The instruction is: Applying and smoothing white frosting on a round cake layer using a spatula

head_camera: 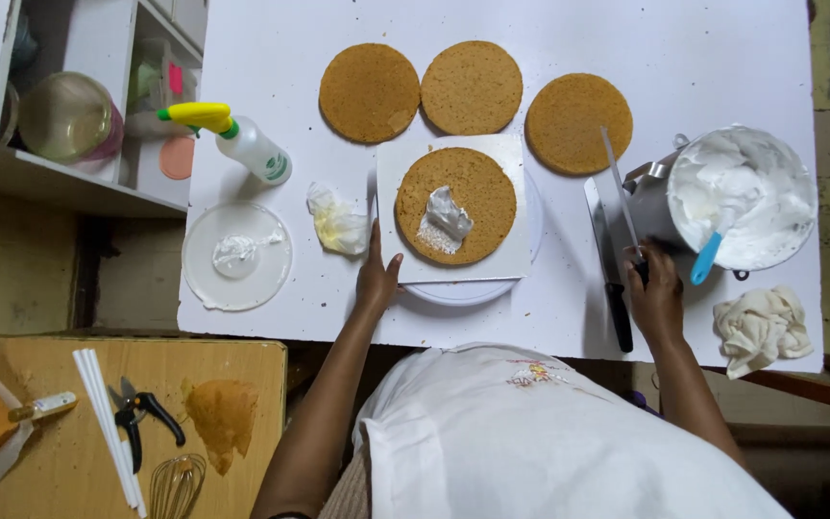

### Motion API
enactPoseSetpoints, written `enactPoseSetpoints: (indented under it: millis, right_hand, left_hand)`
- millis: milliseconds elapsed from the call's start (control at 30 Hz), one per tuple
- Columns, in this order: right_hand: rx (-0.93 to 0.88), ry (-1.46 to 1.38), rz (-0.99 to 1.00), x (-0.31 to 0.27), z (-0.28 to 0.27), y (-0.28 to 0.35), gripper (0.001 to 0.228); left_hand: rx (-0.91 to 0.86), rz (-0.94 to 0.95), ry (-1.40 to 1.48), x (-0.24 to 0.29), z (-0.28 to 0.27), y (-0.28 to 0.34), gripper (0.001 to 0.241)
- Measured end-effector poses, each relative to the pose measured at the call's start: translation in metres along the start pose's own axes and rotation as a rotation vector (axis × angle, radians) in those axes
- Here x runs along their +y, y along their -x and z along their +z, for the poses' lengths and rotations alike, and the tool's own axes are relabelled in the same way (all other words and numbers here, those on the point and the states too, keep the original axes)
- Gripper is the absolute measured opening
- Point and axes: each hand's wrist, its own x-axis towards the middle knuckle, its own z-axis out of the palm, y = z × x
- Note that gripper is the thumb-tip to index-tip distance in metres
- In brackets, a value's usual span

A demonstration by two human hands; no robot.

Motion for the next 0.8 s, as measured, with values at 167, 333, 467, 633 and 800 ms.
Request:
enactPoseSetpoints:
  millis: [167, 333, 467, 633, 800]
  right_hand:
    - [-0.044, -0.156, 0.081, -0.110, -0.005, 0.009, 0.039]
    - [-0.246, 0.170, -0.214, -0.155, 0.028, 0.013, 0.049]
    - [-0.291, 0.307, -0.202, -0.149, 0.037, 0.011, 0.055]
    - [-0.405, 0.072, -0.051, -0.138, 0.054, 0.025, 0.033]
    - [-0.134, 0.377, -0.128, -0.133, 0.039, 0.022, 0.050]
  left_hand:
    - [-0.021, 0.034, 0.034, 0.002, -0.003, -0.002, 0.075]
    - [-0.013, 0.042, -0.336, -0.024, 0.007, -0.013, 0.073]
    - [-0.006, 0.069, -0.444, -0.032, 0.009, -0.018, 0.074]
    - [-0.026, 0.112, -0.468, -0.030, 0.009, -0.018, 0.075]
    - [-0.069, 0.125, -0.505, -0.035, 0.006, -0.023, 0.077]
